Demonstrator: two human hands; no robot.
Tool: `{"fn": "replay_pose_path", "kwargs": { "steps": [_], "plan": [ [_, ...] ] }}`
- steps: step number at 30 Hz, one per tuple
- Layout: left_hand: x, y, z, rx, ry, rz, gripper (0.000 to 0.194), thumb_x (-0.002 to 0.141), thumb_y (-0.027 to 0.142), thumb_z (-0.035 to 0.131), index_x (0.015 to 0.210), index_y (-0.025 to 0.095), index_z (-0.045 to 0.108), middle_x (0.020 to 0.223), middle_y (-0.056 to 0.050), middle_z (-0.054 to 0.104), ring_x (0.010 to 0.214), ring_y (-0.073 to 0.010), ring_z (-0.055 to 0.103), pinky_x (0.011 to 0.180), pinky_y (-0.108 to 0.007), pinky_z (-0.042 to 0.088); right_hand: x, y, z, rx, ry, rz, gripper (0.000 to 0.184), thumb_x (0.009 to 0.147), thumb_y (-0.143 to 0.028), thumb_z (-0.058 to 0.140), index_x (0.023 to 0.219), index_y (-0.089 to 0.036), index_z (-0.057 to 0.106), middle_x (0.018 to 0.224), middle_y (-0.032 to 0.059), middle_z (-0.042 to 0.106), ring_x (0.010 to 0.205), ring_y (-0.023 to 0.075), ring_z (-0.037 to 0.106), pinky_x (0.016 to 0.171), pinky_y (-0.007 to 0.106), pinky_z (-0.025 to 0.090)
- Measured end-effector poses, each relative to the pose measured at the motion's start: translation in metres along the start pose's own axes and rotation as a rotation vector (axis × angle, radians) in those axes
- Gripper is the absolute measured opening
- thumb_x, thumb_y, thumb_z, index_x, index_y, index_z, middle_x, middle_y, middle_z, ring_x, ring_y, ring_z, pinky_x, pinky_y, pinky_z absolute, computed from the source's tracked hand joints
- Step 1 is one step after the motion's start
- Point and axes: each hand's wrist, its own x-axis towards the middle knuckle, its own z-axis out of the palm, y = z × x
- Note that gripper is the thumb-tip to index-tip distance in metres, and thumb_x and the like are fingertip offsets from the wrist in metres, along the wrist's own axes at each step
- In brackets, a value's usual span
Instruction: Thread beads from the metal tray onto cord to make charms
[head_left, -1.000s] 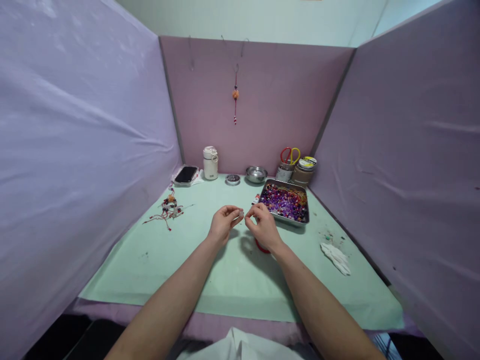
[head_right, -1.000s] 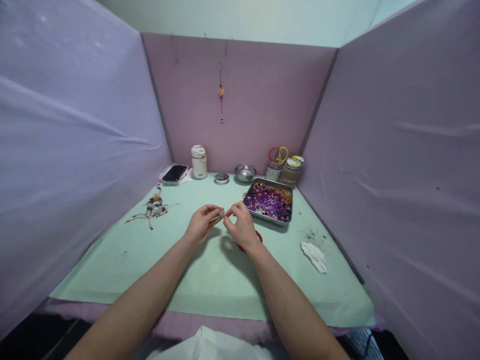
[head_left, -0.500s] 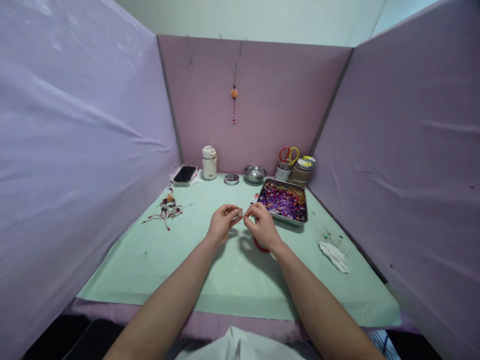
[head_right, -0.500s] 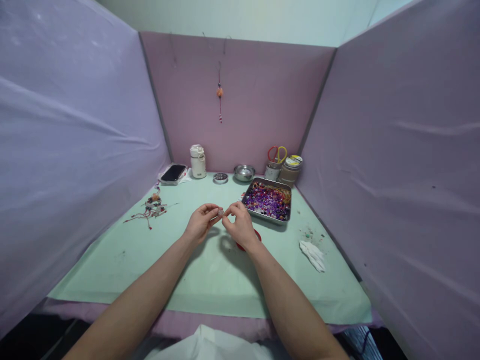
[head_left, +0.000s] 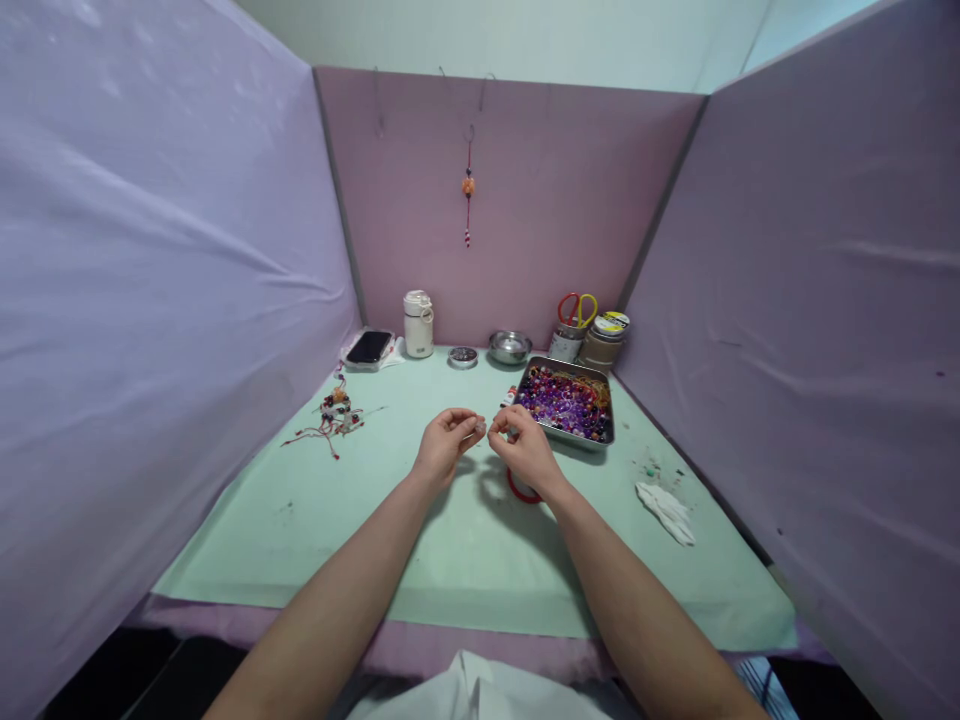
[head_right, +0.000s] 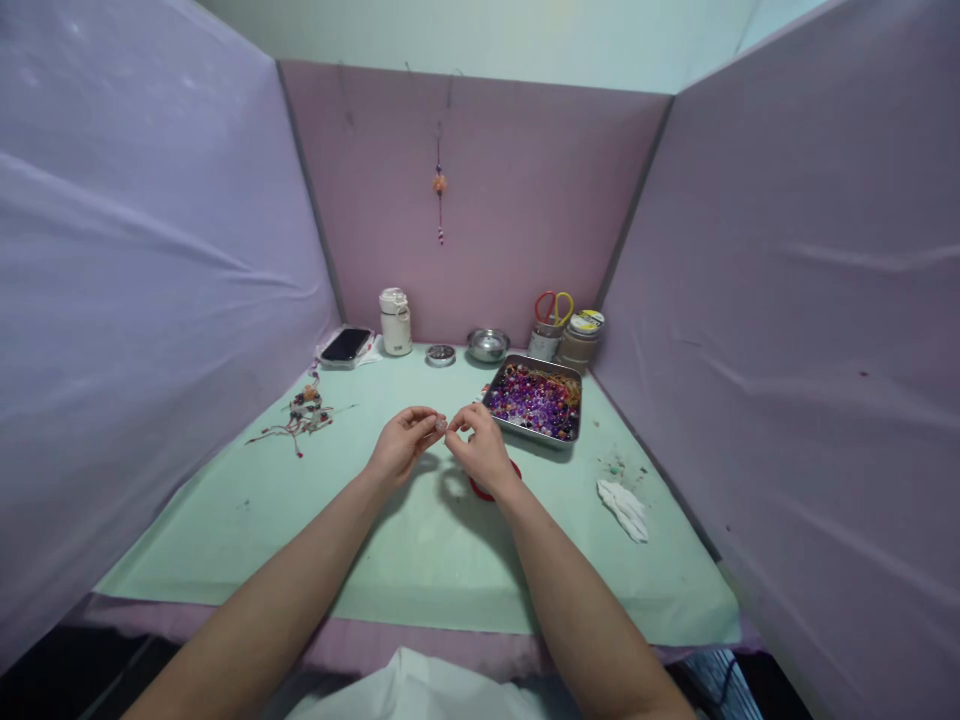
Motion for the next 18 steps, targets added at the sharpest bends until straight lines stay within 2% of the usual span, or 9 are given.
{"fn": "replay_pose_path", "kwargs": {
  "steps": [13, 18],
  "plan": [
    [-0.0008, 0.0006, 0.0, 0.035, -0.025, 0.008, 0.024, 0.063, 0.024, 0.076, 0.076, 0.014, 0.058, 0.077, -0.003, 0.067, 0.073, -0.0112, 0.063, 0.086, -0.035, 0.052, -0.0005, -0.0003, -0.0009, 0.007, -0.017, 0.01, 0.005, 0.071, -0.018, 0.052, 0.068, -0.02, 0.055, 0.084, 0.0031, 0.052, 0.08, 0.0165, 0.051, 0.058, 0.025, 0.04],
    [-0.0008, -0.0011, 0.0, 0.03, -0.039, 0.019, 0.022, 0.064, 0.025, 0.075, 0.076, 0.015, 0.059, 0.08, -0.004, 0.068, 0.076, -0.0124, 0.064, 0.088, -0.037, 0.051, 0.0009, 0.0008, -0.0012, 0.002, 0.01, -0.005, 0.005, 0.071, -0.018, 0.054, 0.067, -0.02, 0.055, 0.082, 0.0028, 0.053, 0.078, 0.0166, 0.051, 0.063, 0.027, 0.042]
  ]
}}
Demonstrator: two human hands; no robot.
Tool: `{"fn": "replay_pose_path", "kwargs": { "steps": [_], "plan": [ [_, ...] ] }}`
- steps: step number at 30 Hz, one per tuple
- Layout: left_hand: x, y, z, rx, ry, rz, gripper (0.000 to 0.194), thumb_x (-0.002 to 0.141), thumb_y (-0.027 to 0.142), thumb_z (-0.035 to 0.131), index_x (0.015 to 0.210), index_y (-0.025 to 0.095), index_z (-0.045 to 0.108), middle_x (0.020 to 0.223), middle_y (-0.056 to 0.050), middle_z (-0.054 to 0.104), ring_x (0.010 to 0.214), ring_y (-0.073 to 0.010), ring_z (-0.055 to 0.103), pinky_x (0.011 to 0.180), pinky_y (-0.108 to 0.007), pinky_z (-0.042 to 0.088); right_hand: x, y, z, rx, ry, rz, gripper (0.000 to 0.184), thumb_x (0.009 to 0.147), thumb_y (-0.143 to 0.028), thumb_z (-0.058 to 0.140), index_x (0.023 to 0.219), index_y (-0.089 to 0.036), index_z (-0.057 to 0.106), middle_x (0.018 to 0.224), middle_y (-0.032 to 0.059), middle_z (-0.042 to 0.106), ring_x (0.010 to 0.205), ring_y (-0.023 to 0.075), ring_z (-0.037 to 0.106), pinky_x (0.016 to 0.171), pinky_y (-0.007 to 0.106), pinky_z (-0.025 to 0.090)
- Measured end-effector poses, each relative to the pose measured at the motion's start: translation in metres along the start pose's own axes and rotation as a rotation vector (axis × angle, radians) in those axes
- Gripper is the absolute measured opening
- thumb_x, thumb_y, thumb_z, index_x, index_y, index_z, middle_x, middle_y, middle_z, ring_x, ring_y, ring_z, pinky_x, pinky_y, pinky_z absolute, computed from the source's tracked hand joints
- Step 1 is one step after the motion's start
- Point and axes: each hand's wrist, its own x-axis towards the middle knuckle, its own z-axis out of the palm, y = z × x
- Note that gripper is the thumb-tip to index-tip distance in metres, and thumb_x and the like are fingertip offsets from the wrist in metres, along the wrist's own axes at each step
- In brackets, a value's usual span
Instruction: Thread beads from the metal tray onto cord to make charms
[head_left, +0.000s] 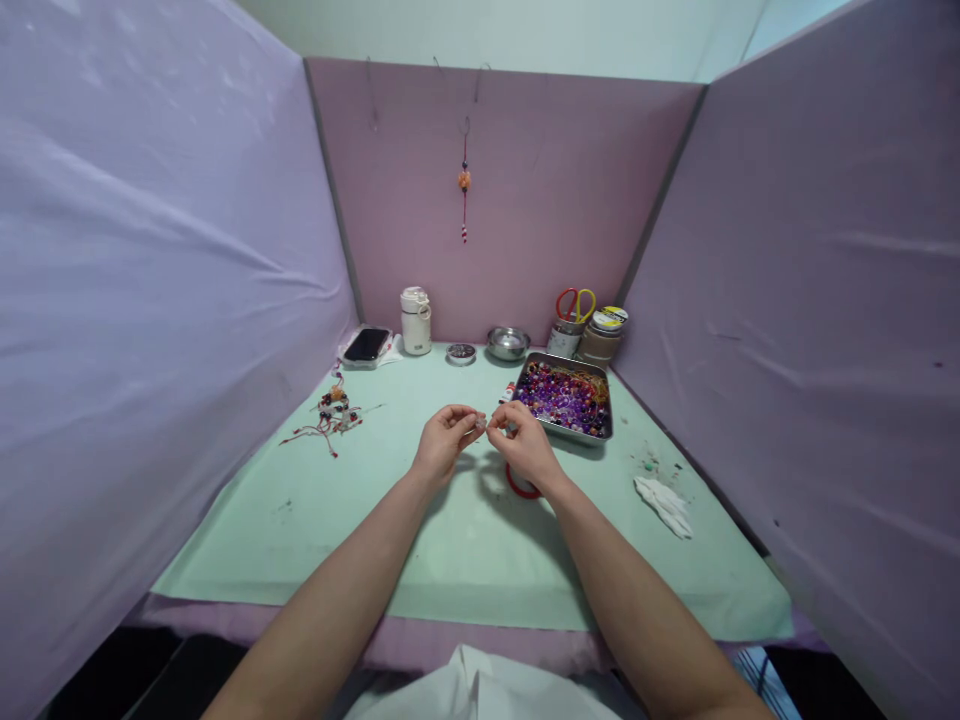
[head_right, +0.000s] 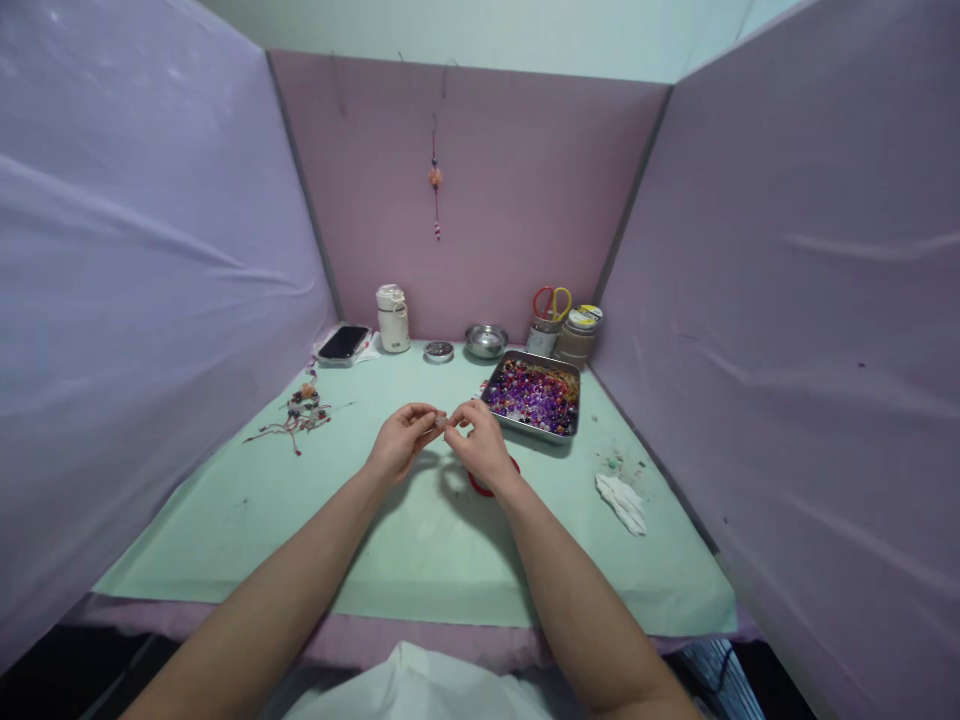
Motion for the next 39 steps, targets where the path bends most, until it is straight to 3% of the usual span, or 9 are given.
{"fn": "replay_pose_path", "kwargs": {
  "steps": [11, 22, 39],
  "plan": [
    [-0.0002, 0.002, 0.0025, 0.053, -0.004, 0.026, 0.032, 0.055, 0.025, 0.081, 0.078, 0.015, 0.06, 0.083, -0.004, 0.069, 0.083, -0.0148, 0.064, 0.09, -0.037, 0.049, 0.0016, 0.0029, -0.0008, -0.003, 0.025, -0.019, 0.011, 0.077, -0.026, 0.056, 0.067, -0.02, 0.056, 0.076, 0.0017, 0.053, 0.072, 0.0157, 0.051, 0.071, 0.031, 0.044],
    [0.0023, -0.0009, -0.0004, 0.132, -0.027, 0.047, 0.028, 0.057, 0.029, 0.08, 0.078, 0.015, 0.067, 0.087, -0.007, 0.071, 0.084, -0.0167, 0.063, 0.087, -0.034, 0.048, 0.0021, 0.0038, -0.0016, -0.005, 0.031, -0.011, 0.015, 0.081, -0.032, 0.057, 0.071, -0.021, 0.059, 0.076, 0.0021, 0.058, 0.07, 0.0158, 0.052, 0.069, 0.03, 0.044],
    [0.0028, -0.0029, -0.0021, 0.212, -0.025, 0.106, 0.028, 0.06, 0.027, 0.078, 0.081, 0.015, 0.063, 0.086, -0.007, 0.07, 0.083, -0.0171, 0.064, 0.084, -0.035, 0.047, 0.0026, 0.0038, -0.001, 0.096, 0.023, 0.065, 0.016, 0.078, -0.034, 0.058, 0.072, -0.02, 0.062, 0.073, 0.0023, 0.065, 0.07, 0.0168, 0.057, 0.068, 0.029, 0.044]
  ]
}}
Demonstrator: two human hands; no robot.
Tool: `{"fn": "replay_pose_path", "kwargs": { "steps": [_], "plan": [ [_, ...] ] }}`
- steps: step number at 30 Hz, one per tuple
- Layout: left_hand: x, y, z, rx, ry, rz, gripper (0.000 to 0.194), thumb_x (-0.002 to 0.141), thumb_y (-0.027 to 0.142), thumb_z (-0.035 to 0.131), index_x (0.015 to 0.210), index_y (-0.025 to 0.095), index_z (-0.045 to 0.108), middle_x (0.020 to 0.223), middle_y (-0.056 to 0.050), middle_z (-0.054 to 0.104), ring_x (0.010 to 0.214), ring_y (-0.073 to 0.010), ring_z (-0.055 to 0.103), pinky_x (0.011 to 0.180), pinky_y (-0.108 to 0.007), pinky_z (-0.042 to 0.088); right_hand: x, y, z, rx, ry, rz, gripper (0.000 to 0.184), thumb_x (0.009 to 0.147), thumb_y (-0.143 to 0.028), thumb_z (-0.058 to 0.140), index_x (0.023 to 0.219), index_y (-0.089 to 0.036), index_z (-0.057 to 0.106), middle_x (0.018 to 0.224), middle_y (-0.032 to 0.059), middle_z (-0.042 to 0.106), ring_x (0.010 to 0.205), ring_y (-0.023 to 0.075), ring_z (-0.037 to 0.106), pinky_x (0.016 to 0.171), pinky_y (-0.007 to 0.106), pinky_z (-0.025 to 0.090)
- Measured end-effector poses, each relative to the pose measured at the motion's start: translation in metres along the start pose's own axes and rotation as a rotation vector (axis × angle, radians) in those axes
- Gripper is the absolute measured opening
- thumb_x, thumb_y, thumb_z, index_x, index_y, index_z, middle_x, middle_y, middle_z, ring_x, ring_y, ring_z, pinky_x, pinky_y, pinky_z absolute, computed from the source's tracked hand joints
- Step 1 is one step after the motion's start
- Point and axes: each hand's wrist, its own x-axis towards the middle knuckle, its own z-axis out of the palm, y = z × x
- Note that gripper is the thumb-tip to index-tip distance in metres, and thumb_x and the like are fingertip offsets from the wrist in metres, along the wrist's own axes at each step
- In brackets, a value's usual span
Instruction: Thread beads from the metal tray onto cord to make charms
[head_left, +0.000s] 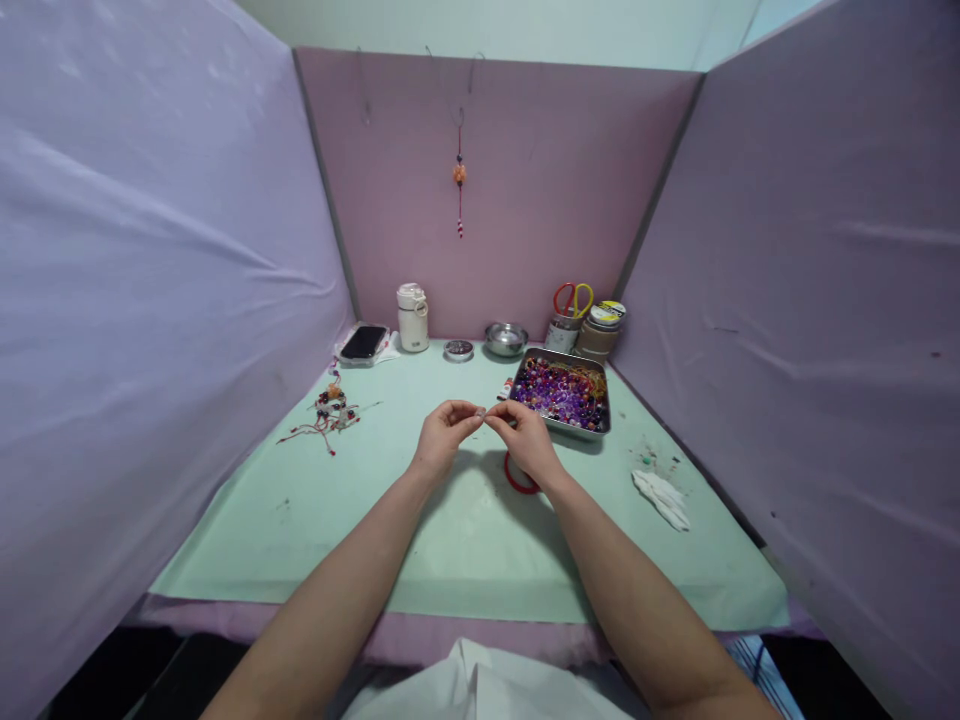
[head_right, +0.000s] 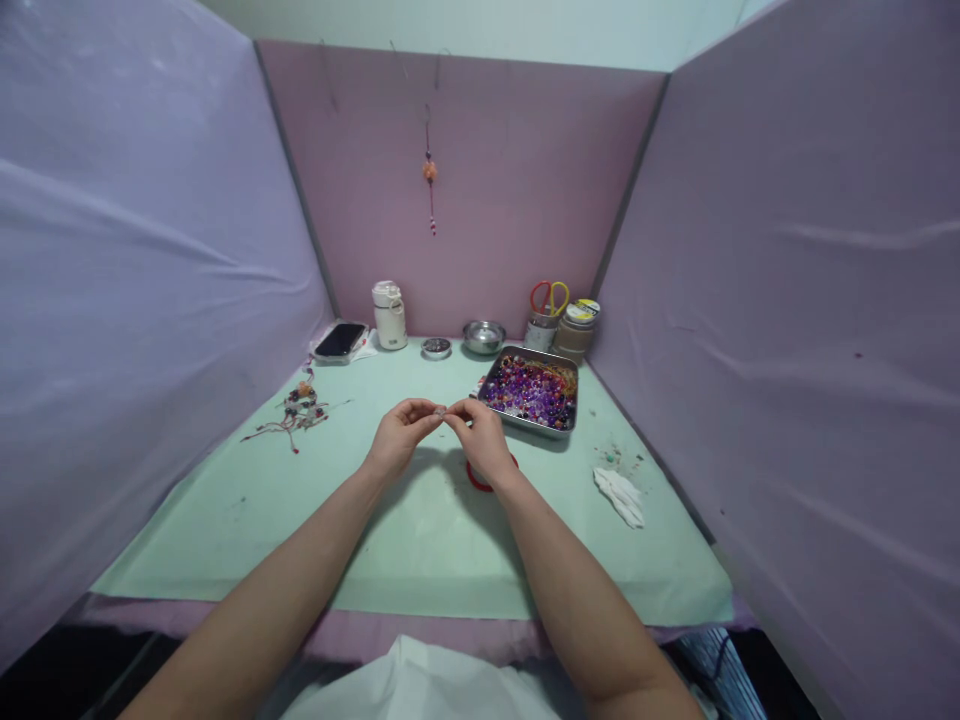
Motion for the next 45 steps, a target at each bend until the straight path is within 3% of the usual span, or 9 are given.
{"fn": "replay_pose_path", "kwargs": {
  "steps": [23, 38, 45],
  "plan": [
    [-0.0021, 0.0054, 0.0021, 0.09, 0.0, 0.04, 0.026, 0.06, 0.028, 0.076, 0.075, 0.016, 0.059, 0.085, -0.006, 0.071, 0.08, -0.0179, 0.064, 0.082, -0.037, 0.048, 0.0013, 0.0034, 0.001, 0.102, 0.002, 0.072, 0.02, 0.073, -0.038, 0.064, 0.071, -0.019, 0.06, 0.069, 0.0015, 0.063, 0.063, 0.0153, 0.054, 0.061, 0.028, 0.043],
    [0.0013, 0.0001, -0.0009, 0.143, -0.036, 0.04, 0.032, 0.061, 0.028, 0.074, 0.088, 0.018, 0.059, 0.084, -0.004, 0.069, 0.083, -0.0181, 0.064, 0.079, -0.035, 0.049, 0.0025, 0.0054, 0.001, 0.208, 0.004, 0.099, 0.026, 0.068, -0.042, 0.069, 0.072, -0.019, 0.057, 0.069, -0.0002, 0.058, 0.064, 0.0143, 0.051, 0.062, 0.027, 0.041],
    [0.0002, 0.0008, -0.0003, 0.181, -0.047, 0.071, 0.025, 0.062, 0.03, 0.073, 0.08, 0.017, 0.06, 0.08, -0.004, 0.068, 0.078, -0.017, 0.063, 0.077, -0.034, 0.049, 0.0026, 0.0055, 0.0005, 0.201, -0.001, 0.107, 0.024, 0.068, -0.04, 0.069, 0.072, -0.019, 0.057, 0.069, 0.0001, 0.059, 0.064, 0.0143, 0.052, 0.062, 0.027, 0.041]
  ]
}}
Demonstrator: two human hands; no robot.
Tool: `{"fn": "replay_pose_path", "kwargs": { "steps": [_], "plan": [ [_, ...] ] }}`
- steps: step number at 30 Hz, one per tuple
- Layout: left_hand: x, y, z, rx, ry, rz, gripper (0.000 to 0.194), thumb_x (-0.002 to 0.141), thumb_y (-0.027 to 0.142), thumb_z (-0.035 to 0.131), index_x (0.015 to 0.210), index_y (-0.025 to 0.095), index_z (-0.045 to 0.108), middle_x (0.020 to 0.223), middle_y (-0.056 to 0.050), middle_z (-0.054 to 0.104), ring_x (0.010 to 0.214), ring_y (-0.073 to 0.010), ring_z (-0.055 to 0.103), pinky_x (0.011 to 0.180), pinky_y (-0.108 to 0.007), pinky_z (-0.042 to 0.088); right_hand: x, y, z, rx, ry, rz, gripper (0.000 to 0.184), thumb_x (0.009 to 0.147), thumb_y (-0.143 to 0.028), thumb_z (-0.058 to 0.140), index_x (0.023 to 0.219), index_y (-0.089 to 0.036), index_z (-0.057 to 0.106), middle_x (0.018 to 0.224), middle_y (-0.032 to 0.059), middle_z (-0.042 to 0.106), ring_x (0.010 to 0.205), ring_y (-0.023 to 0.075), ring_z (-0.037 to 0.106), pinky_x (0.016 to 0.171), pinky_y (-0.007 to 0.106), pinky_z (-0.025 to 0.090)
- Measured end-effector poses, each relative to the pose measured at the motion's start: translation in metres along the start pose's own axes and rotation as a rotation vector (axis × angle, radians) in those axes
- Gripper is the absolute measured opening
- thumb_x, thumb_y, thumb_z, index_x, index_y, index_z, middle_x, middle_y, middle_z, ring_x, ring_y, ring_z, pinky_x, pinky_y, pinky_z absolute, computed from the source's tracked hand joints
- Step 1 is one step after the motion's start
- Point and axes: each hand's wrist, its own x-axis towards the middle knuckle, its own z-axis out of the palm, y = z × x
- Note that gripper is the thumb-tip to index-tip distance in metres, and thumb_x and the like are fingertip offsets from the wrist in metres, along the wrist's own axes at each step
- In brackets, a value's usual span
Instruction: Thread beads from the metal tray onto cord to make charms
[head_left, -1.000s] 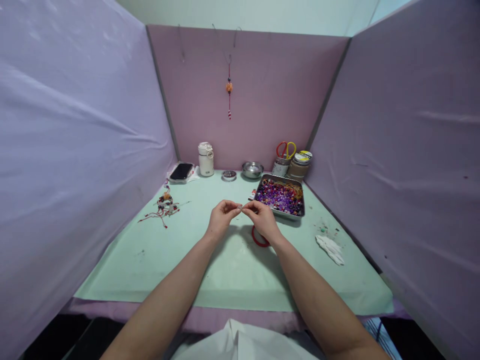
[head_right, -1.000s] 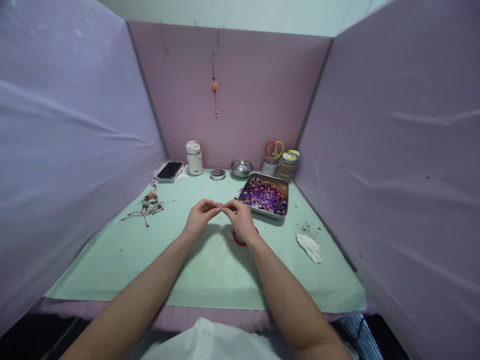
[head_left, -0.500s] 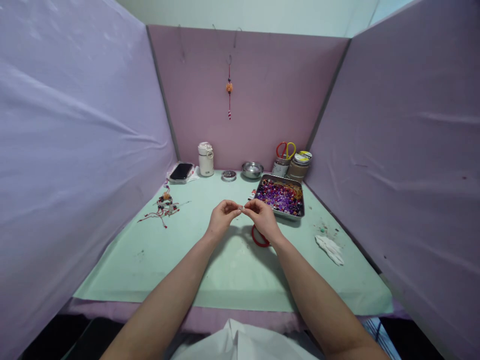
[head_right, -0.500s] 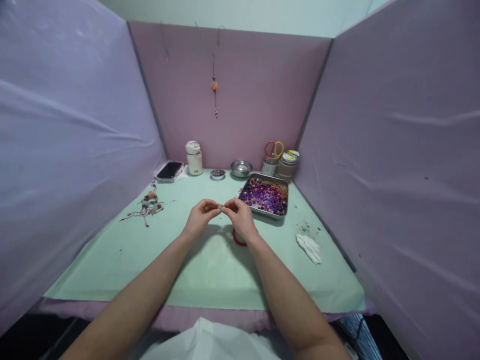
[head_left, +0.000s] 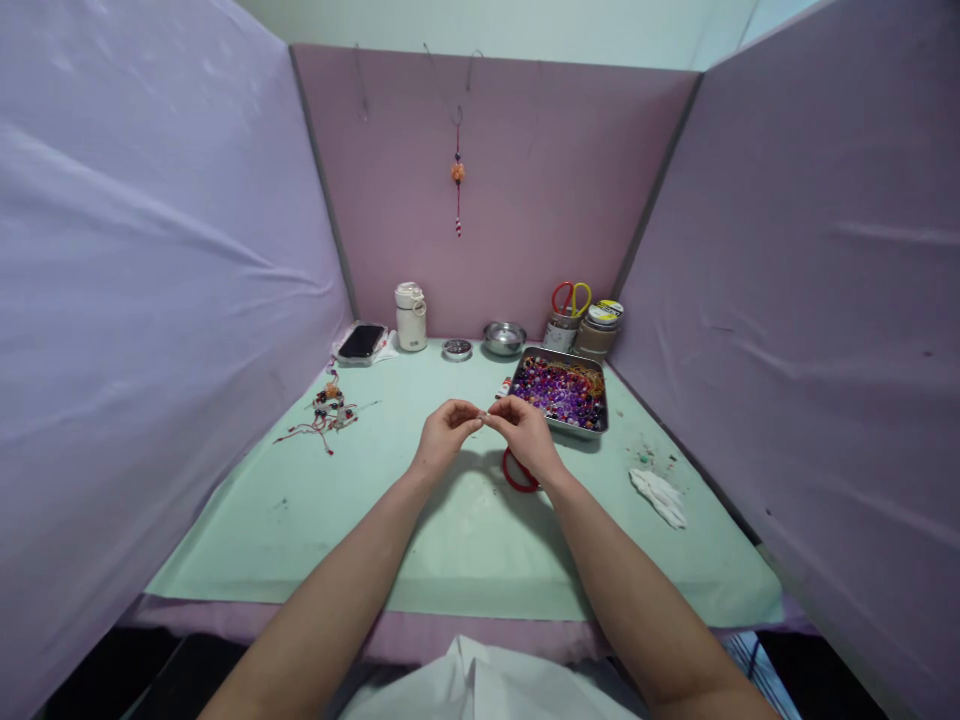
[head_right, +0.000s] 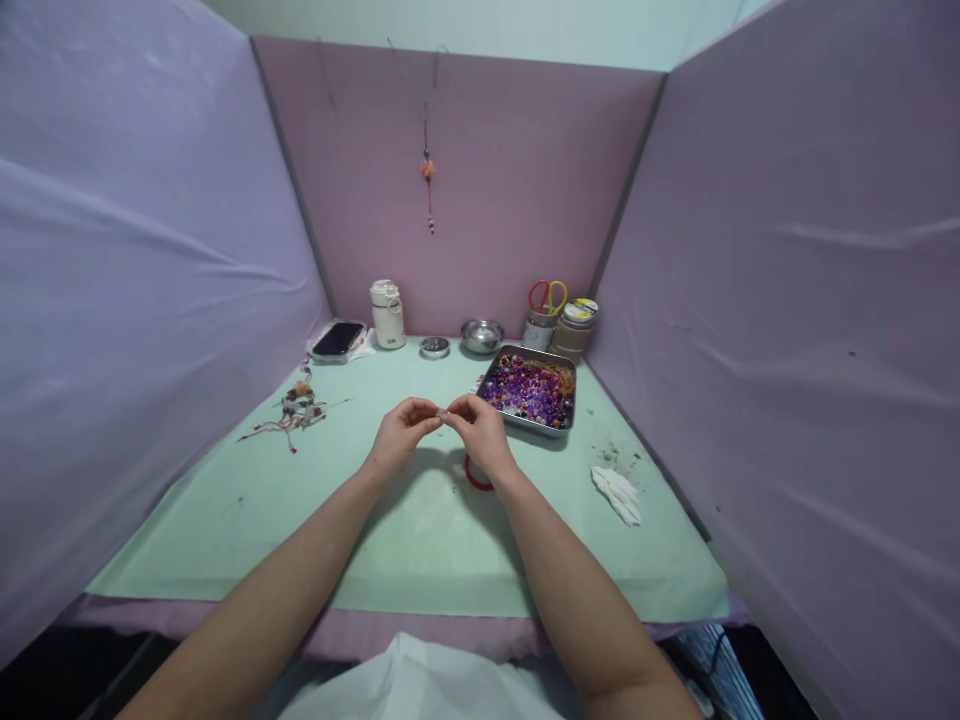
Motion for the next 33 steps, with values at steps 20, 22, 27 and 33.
{"fn": "replay_pose_path", "kwargs": {
  "steps": [20, 22, 27, 33],
  "plan": [
    [-0.002, 0.001, 0.001, -0.098, -0.01, -0.015, 0.024, 0.072, 0.038, 0.067, 0.077, 0.015, 0.06, 0.081, -0.004, 0.066, 0.079, -0.0144, 0.061, 0.085, -0.036, 0.049, 0.0, -0.003, 0.001, 0.011, -0.001, 0.008, 0.023, 0.069, -0.039, 0.068, 0.072, -0.019, 0.056, 0.068, -0.0003, 0.058, 0.062, 0.014, 0.051, 0.061, 0.028, 0.041],
    [0.0, -0.004, 0.0, -0.085, -0.011, -0.009, 0.023, 0.074, 0.037, 0.065, 0.078, 0.016, 0.059, 0.081, -0.004, 0.065, 0.078, -0.0139, 0.06, 0.083, -0.034, 0.049, -0.001, -0.003, 0.002, -0.018, -0.037, -0.021, 0.023, 0.068, -0.036, 0.069, 0.077, -0.02, 0.057, 0.072, -0.0001, 0.059, 0.064, 0.0143, 0.052, 0.063, 0.028, 0.042],
    [0.001, -0.012, 0.0, -0.026, -0.002, 0.019, 0.018, 0.077, 0.035, 0.06, 0.078, 0.017, 0.057, 0.079, -0.002, 0.062, 0.077, -0.0137, 0.058, 0.078, -0.031, 0.05, -0.005, -0.003, 0.004, -0.197, -0.086, -0.153, 0.018, 0.072, -0.031, 0.067, 0.085, -0.02, 0.059, 0.083, 0.0017, 0.06, 0.07, 0.0145, 0.052, 0.066, 0.028, 0.042],
    [0.001, -0.012, -0.001, 0.015, 0.022, 0.046, 0.016, 0.077, 0.033, 0.057, 0.074, 0.017, 0.055, 0.104, -0.007, 0.061, 0.095, -0.0165, 0.057, 0.085, -0.033, 0.048, -0.005, 0.0, 0.003, -0.342, -0.07, -0.187, 0.009, 0.075, -0.029, 0.062, 0.077, -0.02, 0.059, 0.081, 0.0023, 0.061, 0.069, 0.0152, 0.052, 0.068, 0.029, 0.042]
  ]
}}
